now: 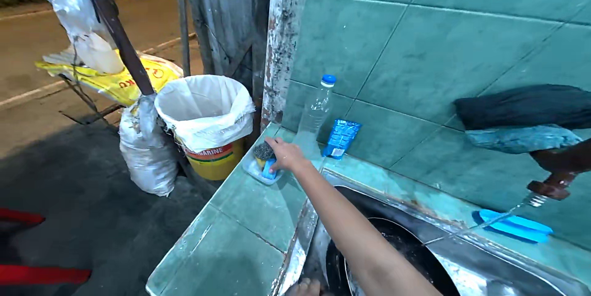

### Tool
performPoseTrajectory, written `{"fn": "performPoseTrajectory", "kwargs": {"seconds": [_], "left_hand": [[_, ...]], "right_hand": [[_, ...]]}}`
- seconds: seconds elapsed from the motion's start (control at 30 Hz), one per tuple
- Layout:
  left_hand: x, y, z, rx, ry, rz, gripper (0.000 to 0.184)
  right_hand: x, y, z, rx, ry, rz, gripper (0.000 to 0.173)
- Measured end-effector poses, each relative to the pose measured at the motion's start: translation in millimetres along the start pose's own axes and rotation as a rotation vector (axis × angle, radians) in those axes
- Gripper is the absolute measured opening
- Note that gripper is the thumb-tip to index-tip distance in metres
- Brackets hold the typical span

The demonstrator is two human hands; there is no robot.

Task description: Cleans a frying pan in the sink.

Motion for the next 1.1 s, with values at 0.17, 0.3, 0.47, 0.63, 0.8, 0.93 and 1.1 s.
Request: {"fn": "performPoseTrajectory", "kwargs": {"seconds": [0.17, 0.3, 0.47, 0.63, 0.8, 0.93, 1.1], "left_hand": [[-40.3, -52.1, 147.9, 0.149, 0.402, 0.142, 0.043], [-93.3, -100.6, 218.6, 0.103, 0.662, 0.125, 0.054], [-164.8, -138.4, 215.6, -0.113, 0.437, 0.197, 0.077], [-184.5, -142.9, 212.6, -0.124, 0.420, 0.209, 0.045], [-154.6, -130.1, 249.8, 0.136, 0.732, 0.219, 0.032], [-123.1, -80.7, 243.3, 0.635, 0.757, 0.160, 0.030], [-153.7, 17.1, 172.9, 1.063, 0.689, -0.016, 0.038]], "right_hand": [[13.9, 6.2, 25.9, -0.137, 0.070, -0.018, 0.063], [38.0, 21.3, 70.6, -0.327, 0.250, -0.150, 0.062], [75.0, 61.2, 74.6, -0.236, 0.215, -0.380, 0.062], [79.8, 97.6, 16.5, -0.334, 0.163, -0.394, 0.068], [90.6, 96.1, 4.2, -0.276, 0.302, -0.306, 0.052], [130.0, 62.6, 47.5, -0.704, 0.711, -0.086, 0.051], [217.9, 51.2, 39.6, -1.452, 0.893, -0.356, 0.059]]}}
Point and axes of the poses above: each hand's wrist, its own x-axis away from the middle knuckle, its own z-axis out of the back of the hand, y = z × x, the point moved 8 cm from there along -x, towards the middle knuckle, and after that the axes turned 8 degrees about y, right-handed, at the moved point
